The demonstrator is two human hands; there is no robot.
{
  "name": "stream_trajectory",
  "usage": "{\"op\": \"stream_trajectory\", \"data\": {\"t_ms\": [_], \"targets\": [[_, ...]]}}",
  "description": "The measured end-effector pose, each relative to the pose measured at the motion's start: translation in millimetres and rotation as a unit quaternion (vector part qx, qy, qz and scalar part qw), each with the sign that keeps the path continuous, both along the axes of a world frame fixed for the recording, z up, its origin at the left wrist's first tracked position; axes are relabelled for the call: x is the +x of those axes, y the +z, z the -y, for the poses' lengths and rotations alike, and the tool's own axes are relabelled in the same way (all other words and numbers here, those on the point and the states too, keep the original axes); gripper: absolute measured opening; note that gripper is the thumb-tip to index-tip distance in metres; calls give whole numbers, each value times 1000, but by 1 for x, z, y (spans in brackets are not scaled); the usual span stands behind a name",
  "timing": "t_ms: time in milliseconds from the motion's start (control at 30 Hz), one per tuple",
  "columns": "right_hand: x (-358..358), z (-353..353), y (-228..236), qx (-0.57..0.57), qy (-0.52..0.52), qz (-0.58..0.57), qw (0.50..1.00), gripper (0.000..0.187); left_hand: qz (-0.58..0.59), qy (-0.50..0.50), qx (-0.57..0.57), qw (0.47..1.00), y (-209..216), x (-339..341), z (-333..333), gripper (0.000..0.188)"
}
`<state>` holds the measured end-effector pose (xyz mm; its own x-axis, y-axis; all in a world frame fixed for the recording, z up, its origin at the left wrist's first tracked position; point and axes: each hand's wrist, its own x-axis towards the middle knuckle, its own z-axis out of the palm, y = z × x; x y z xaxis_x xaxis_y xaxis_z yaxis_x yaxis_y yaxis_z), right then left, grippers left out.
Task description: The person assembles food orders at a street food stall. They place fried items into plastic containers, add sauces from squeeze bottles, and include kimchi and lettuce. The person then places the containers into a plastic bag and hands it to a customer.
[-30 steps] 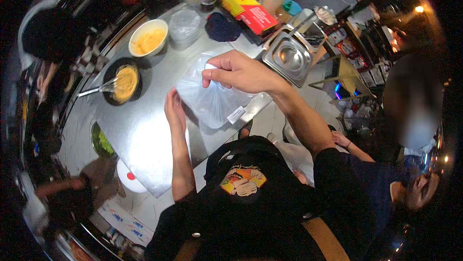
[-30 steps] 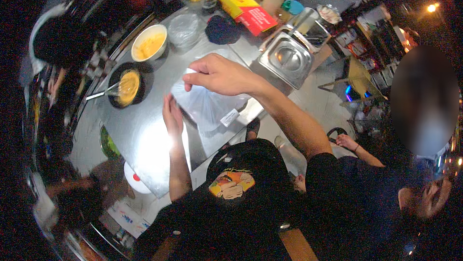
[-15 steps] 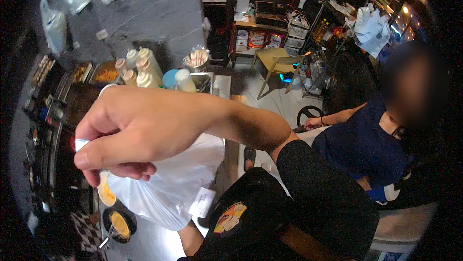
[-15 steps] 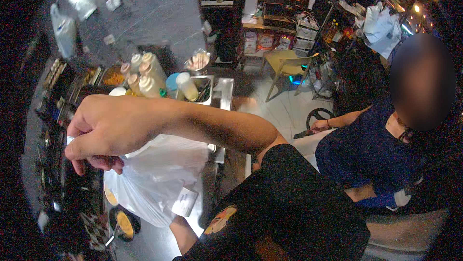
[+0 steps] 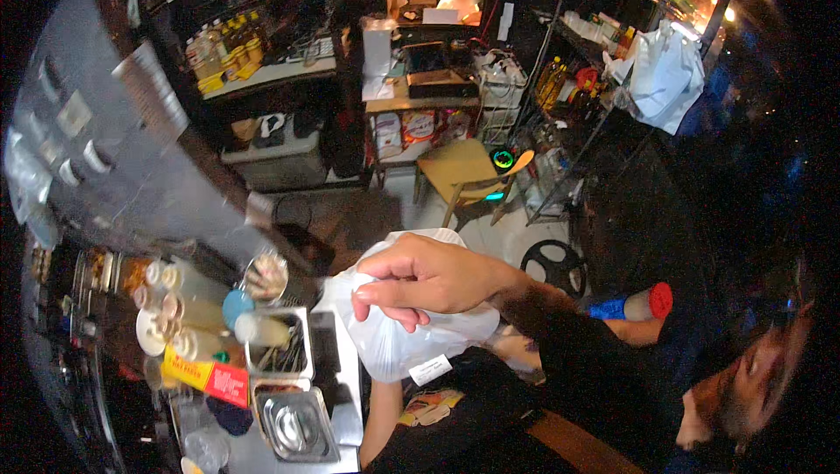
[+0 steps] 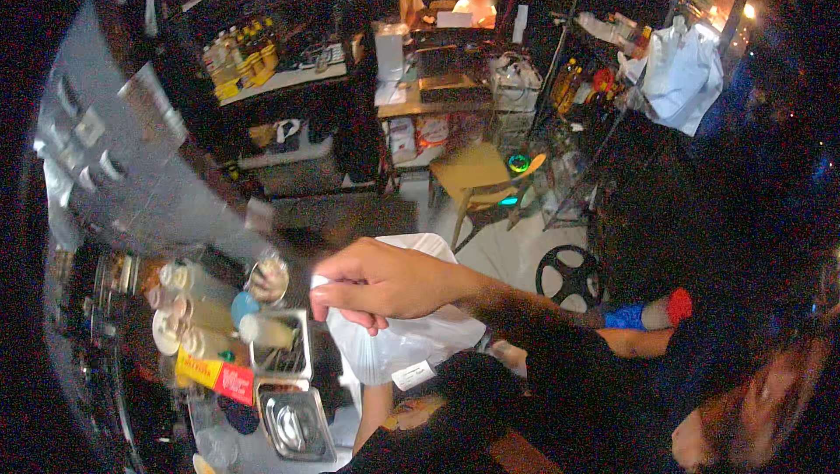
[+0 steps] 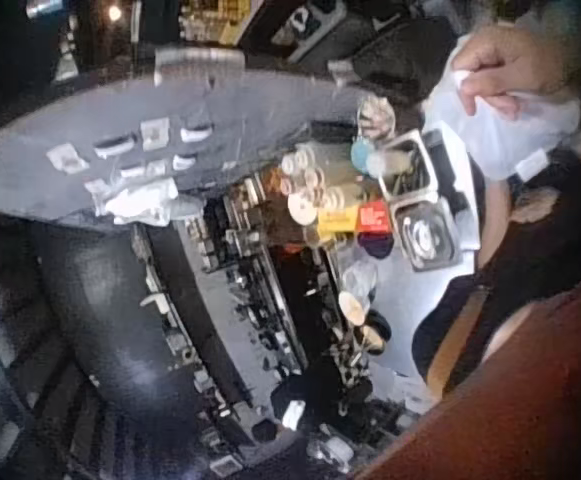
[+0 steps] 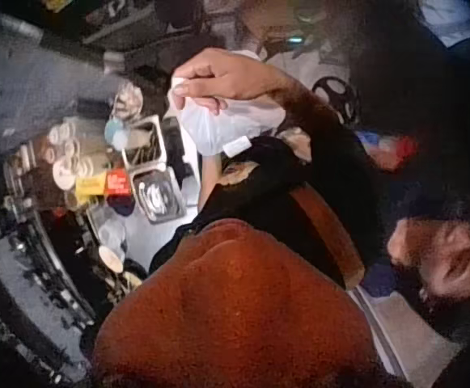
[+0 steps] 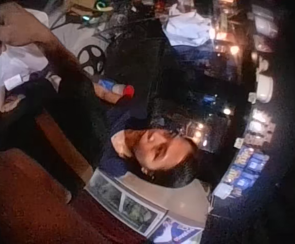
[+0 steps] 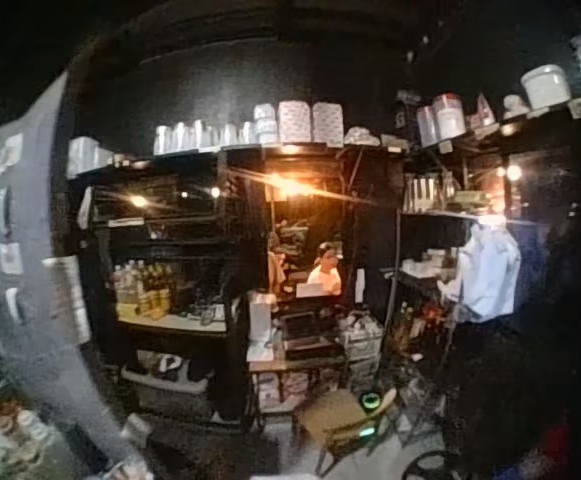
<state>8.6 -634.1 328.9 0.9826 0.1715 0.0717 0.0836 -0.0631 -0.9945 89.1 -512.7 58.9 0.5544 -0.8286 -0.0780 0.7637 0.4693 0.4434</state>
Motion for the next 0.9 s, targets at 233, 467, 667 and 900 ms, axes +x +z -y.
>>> {"op": "stream_trajectory", "data": {"t_ms": [233,467,667,900], "targets": [[38,137,-66,2,-193,-40,980,28,4,-109,-39,993,3,41,174,28],[108,264,-113,-53,-337,-34,939,26,67,-221,-90,969,9,137,320,25],[169,376,-102,-66,-374,-29,925,27,117,-272,-138,945,31,230,450,24],[241,523,-87,-208,-467,-56,858,22,60,-300,-114,945,19,308,580,34]]}}
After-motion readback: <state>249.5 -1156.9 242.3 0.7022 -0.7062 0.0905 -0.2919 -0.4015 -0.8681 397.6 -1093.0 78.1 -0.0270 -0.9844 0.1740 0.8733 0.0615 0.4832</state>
